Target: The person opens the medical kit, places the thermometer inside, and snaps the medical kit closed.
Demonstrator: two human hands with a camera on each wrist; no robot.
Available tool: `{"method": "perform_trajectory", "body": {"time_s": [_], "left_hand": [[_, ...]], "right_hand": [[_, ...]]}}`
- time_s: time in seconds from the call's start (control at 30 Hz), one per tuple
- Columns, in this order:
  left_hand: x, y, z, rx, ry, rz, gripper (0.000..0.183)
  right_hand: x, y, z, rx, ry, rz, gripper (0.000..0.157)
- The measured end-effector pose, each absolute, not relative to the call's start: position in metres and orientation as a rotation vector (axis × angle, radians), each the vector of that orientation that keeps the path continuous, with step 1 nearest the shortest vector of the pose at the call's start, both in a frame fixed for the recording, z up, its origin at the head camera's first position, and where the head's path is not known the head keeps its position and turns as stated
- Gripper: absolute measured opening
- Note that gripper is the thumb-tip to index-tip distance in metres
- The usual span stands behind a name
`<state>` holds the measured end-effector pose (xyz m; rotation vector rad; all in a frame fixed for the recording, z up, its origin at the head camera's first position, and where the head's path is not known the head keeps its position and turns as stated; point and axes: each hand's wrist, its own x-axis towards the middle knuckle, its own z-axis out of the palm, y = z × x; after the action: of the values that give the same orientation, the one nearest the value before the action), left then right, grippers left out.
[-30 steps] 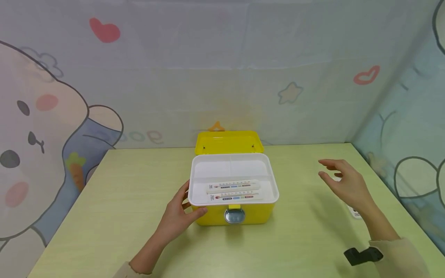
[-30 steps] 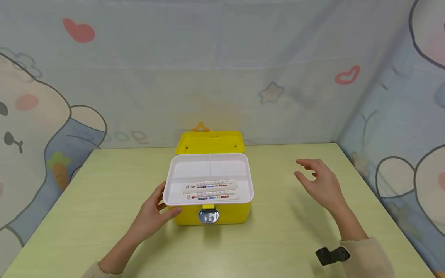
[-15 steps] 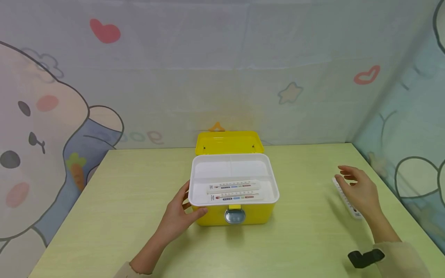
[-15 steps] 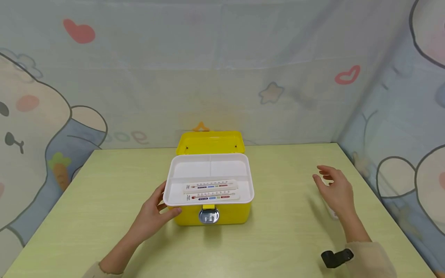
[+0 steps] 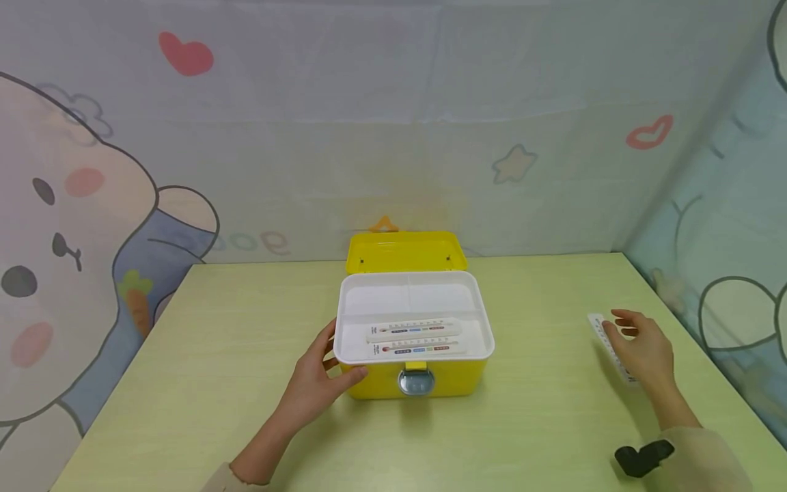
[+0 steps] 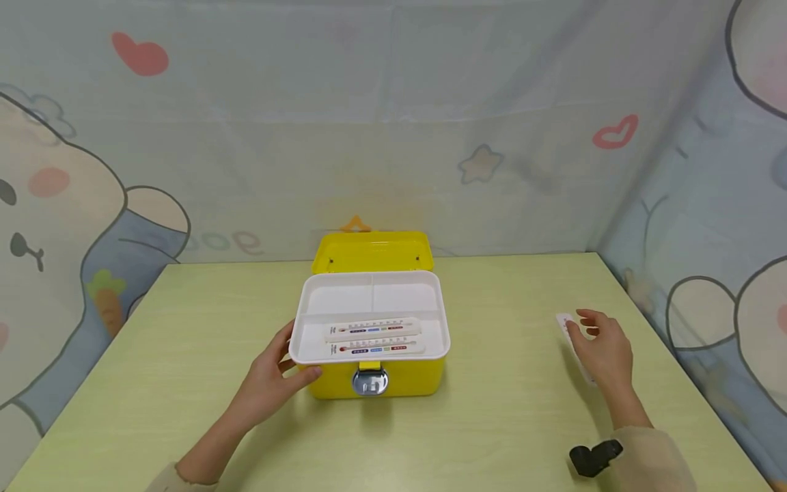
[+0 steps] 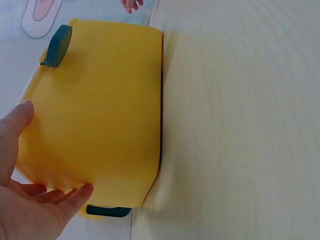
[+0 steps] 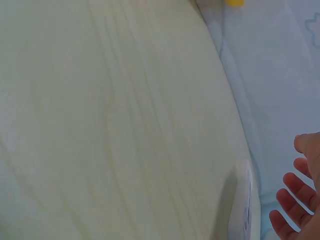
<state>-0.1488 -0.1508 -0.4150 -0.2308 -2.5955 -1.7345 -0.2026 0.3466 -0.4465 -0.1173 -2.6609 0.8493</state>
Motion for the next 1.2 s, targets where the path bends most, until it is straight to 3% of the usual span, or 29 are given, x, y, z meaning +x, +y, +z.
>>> {"method": "perform_trajectory", "body": {"time_s": [1.2], "left_hand": [[-0.147, -0.150, -0.412, -0.217, -2.592, -1.741, 0.086]], "right_hand": [[-0.203, 0.348, -0.472, -0.427, -2.880, 0.683, 0.058]]}}
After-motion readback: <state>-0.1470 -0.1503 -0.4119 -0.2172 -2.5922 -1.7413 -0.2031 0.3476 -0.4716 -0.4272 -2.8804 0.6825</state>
